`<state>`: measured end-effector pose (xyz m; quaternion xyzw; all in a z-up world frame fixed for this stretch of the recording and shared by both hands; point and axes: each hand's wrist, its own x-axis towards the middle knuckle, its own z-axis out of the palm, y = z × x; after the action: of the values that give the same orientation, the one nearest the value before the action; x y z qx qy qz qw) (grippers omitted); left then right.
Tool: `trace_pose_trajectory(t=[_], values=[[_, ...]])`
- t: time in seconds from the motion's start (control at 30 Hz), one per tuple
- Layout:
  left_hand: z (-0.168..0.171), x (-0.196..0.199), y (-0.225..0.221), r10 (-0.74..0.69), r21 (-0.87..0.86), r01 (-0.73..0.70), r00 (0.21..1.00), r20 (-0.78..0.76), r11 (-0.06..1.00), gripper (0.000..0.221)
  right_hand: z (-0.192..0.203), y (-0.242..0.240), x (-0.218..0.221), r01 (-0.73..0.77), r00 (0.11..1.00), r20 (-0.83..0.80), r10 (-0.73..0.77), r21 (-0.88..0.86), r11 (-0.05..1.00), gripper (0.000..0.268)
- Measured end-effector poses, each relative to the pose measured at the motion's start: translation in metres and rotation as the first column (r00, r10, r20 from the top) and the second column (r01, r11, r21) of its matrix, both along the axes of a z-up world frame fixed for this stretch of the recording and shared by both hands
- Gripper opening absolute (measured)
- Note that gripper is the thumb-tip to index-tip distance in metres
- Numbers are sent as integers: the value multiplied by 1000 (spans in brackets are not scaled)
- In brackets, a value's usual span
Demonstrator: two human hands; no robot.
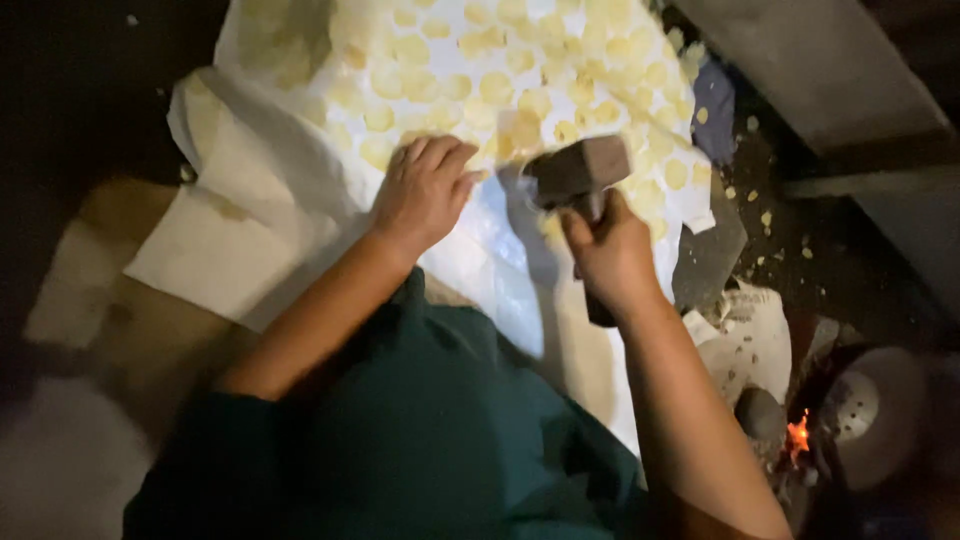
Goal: Roasting nuts over a fire, removing their shells with a stone, and flattening the kernels with a hammer on a cloth.
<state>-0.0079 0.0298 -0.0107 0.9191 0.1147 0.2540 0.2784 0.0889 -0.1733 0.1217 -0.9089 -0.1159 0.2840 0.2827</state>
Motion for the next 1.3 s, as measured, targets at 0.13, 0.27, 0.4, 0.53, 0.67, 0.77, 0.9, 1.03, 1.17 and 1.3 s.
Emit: trace_pose_trajectory(t=[0.13, 0.27, 0.4, 0.53, 0.67, 0.77, 0.9, 1.03, 1.17, 1.3], values=[[18, -3, -3, -113, 6, 113, 987, 119, 994, 40, -44, -24, -3, -40, 927, 374, 14, 64, 997, 40], [-2, -1, -7, -99, -26, 101, 994, 55, 995, 22, -104, -37, -2, -103, 838, 522, 157, -130, 986, 56], [10, 7, -9, -78, -44, 83, 991, 112, 996, 24, -60, -27, 14, -190, 888, 424, 179, -18, 982, 36], [5, 8, -13, -77, -60, 85, 990, 115, 995, 20, 27, -1, -9, 36, 985, 163, -49, 82, 996, 35], [17, 17, -17, -52, -101, 59, 996, 70, 993, 17, 52, -5, -18, -6, 951, 288, -115, 387, 922, 33], [18, 17, -14, -76, -177, 90, 994, 83, 980, 19, 32, -3, -21, -316, 765, 642, -59, 453, 834, 16], [-11, 7, -2, 5, -32, -4, 1000, 6, 999, 12, -94, -1, -12, -211, 797, 595, 104, 113, 971, 20], [-16, 6, 4, 89, -77, -79, 988, 125, 994, 14, -84, 22, -3, -209, 850, 455, 265, -172, 963, 47], [-11, 6, 7, 84, -156, -57, 981, 172, 986, 24, -21, 33, 11, -243, 948, 190, 255, -82, 967, 37], [-13, 3, 5, 89, -136, -66, 981, 170, 988, 16, -16, 20, -11, -291, 852, 454, 259, 0, 957, 37]])
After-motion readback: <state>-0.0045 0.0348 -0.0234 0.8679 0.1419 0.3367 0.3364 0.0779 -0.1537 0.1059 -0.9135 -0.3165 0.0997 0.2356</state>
